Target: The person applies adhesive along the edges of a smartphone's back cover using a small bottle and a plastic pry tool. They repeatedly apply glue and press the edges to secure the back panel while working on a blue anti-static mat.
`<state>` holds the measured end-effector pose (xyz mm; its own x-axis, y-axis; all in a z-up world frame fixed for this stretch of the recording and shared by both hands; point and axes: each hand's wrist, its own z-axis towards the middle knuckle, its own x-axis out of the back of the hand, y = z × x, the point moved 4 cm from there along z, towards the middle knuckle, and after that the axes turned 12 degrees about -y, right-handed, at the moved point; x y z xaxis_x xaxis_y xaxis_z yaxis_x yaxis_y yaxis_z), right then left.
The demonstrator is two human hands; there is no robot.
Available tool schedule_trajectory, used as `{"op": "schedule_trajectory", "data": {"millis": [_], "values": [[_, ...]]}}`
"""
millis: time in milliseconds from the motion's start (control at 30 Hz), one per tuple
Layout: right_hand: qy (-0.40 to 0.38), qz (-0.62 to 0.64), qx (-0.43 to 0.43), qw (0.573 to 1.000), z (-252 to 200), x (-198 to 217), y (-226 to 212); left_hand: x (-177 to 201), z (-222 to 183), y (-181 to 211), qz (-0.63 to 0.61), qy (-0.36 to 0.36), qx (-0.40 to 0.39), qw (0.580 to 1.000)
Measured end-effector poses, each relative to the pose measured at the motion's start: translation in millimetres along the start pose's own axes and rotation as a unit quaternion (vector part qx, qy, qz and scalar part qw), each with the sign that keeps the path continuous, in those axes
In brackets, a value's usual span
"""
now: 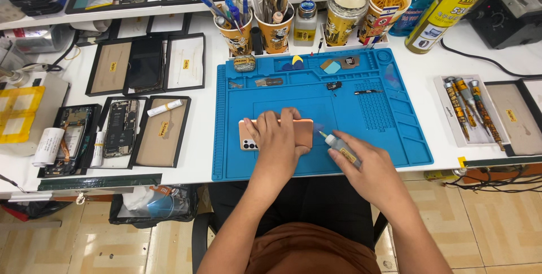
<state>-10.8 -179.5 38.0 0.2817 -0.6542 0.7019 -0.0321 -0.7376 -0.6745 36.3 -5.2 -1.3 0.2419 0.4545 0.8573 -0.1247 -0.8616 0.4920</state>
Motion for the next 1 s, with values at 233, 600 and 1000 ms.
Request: {"op": "schedule_trajectory", "data": {"millis": [233, 600, 1000], "values": [[-0.016, -0.02, -0.002, 1.0, 2, 3, -9, 1, 0, -1, -0.018, -0.008, -0.005, 1.0], [-0.028, 0.004, -0.007, 1.0, -2, 7, -12, 3, -1, 0, -0.027, -0.012, -0.01, 1.0], [0.354, 0.083, 0.022, 0.931, -1, 91, 100, -12, -4, -4, 0.043, 0.091, -0.036, 0.994]]}}
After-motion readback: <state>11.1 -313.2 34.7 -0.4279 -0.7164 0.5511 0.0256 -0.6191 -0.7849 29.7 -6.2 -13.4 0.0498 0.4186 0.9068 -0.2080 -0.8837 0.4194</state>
